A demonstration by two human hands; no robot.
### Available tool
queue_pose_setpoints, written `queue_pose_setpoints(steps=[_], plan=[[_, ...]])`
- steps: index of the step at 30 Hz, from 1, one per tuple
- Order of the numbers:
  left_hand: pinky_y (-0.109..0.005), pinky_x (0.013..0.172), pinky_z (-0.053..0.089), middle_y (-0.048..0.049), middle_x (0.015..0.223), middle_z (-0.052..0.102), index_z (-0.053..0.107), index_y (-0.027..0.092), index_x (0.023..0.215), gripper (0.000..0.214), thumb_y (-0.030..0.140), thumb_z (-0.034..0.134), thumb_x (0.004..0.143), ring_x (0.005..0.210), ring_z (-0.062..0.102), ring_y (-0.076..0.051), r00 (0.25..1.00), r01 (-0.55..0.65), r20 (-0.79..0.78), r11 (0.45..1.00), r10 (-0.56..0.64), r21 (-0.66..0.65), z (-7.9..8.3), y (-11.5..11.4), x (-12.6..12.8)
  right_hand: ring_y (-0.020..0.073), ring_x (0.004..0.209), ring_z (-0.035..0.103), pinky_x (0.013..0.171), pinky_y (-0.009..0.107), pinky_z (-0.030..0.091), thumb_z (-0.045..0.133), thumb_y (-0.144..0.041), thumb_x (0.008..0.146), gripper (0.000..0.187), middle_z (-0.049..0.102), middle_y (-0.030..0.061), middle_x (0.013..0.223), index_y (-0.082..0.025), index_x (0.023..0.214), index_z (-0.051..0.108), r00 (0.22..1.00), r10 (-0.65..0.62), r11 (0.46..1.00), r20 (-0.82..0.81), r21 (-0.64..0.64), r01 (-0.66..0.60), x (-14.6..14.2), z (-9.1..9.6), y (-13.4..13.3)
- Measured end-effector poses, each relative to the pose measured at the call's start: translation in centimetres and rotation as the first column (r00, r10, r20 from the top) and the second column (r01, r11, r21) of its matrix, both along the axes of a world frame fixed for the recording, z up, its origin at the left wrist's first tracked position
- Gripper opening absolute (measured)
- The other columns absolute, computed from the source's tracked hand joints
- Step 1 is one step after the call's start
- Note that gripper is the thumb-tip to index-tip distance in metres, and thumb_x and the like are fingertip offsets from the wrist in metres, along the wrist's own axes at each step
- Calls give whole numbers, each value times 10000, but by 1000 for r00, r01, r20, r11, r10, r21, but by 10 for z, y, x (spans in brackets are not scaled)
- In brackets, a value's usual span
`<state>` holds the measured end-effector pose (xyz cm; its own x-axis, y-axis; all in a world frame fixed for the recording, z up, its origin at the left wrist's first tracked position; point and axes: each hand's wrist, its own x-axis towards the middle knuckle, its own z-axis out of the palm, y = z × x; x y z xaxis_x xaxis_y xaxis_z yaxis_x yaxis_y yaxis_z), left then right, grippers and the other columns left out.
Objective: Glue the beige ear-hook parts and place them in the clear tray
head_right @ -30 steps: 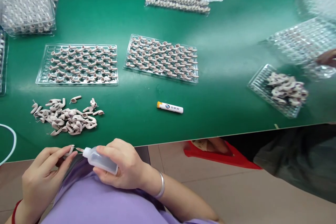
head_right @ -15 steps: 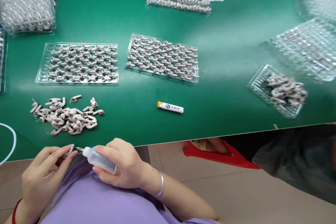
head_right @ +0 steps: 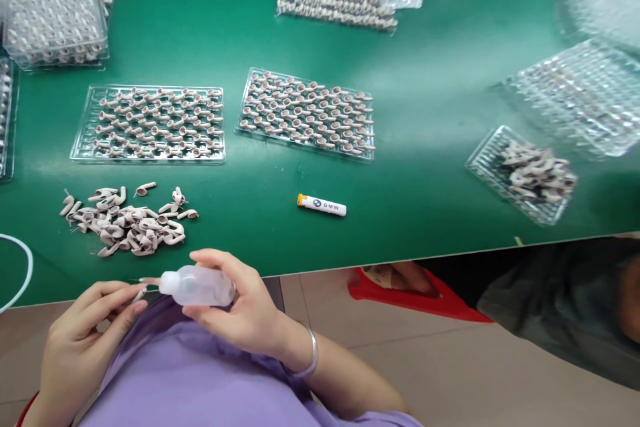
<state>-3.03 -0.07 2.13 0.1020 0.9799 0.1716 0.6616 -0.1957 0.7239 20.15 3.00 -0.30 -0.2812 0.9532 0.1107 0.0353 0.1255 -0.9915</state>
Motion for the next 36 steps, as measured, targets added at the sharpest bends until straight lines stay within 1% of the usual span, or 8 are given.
queue_pose_setpoints(steps=[2, 4, 9, 13, 16, 22, 28, 36], plan=[[-138, 610, 523, 12, 895, 705, 735, 263, 980, 135, 215, 676, 869, 737, 681, -97, 994, 60, 93, 994, -51, -89, 6, -1, 4, 155, 831, 652, 730, 258, 526, 810, -234, 729, 495, 660, 33, 1010, -239, 1167, 579, 993, -4, 980, -122, -199, -20, -7, 3, 0], [-136, 677, 539, 19, 897, 725, 744, 281, 963, 144, 204, 680, 861, 784, 699, -108, 983, 113, 161, 985, -91, -133, 10, -1, 9, 141, 803, 644, 727, 256, 528, 843, -246, 686, 459, 657, 18, 971, -231, 1071, 593, 964, -8, 940, -267, -331, -84, -16, 4, 0], [-118, 628, 533, 19, 846, 729, 754, 286, 962, 195, 153, 679, 841, 732, 694, -100, 944, 185, 300, 972, -135, -146, 15, -1, 21, 120, 738, 629, 722, 262, 531, 888, -293, 642, 512, 650, -22, 844, -239, 1020, 548, 838, -99, 824, -536, -517, -233, -31, -4, -8], [-133, 620, 541, 11, 831, 723, 758, 282, 969, 219, 131, 682, 830, 715, 692, -108, 927, 199, 348, 971, -142, -135, 15, -1, 26, 99, 701, 613, 695, 238, 517, 900, -283, 635, 542, 654, -22, 842, -231, 1033, 536, 746, -163, 784, -645, -543, -299, -37, -12, -16], [-143, 621, 546, 3, 830, 722, 759, 275, 974, 239, 108, 684, 820, 704, 690, -113, 926, 198, 347, 973, -147, -116, 16, -3, 29, 88, 660, 587, 661, 228, 507, 906, -306, 621, 546, 641, -28, 822, -227, 1004, 525, 712, -208, 775, -671, -557, -299, -42, -15, -18], [-164, 608, 559, -12, 823, 718, 752, 263, 983, 248, 89, 656, 835, 686, 686, -122, 920, 218, 349, 973, -179, -73, 18, -3, 31, 74, 601, 537, 586, 201, 459, 931, -353, 551, 552, 605, -44, 766, -224, 892, 517, 680, -194, 775, -708, -535, -336, -49, -15, -17], [-164, 649, 562, -11, 854, 709, 730, 255, 1020, 246, 93, 640, 858, 730, 688, -118, 930, 241, 295, 970, -220, -37, 19, -4, 30, 79, 588, 524, 570, 205, 440, 941, -398, 502, 595, 581, -50, 749, -227, 869, 505, 689, -190, 740, -699, -563, -367, -49, -16, -17], [-172, 640, 552, -15, 846, 686, 713, 233, 1023, 206, 111, 613, 889, 732, 664, -110, 944, 269, 191, 962, -271, 34, 21, -2, 30, 62, 596, 506, 580, 182, 418, 922, -373, 552, 552, 566, -50, 766, -225, 880, 504, 646, -168, 753, -745, -520, -404, -51, -16, -18]])
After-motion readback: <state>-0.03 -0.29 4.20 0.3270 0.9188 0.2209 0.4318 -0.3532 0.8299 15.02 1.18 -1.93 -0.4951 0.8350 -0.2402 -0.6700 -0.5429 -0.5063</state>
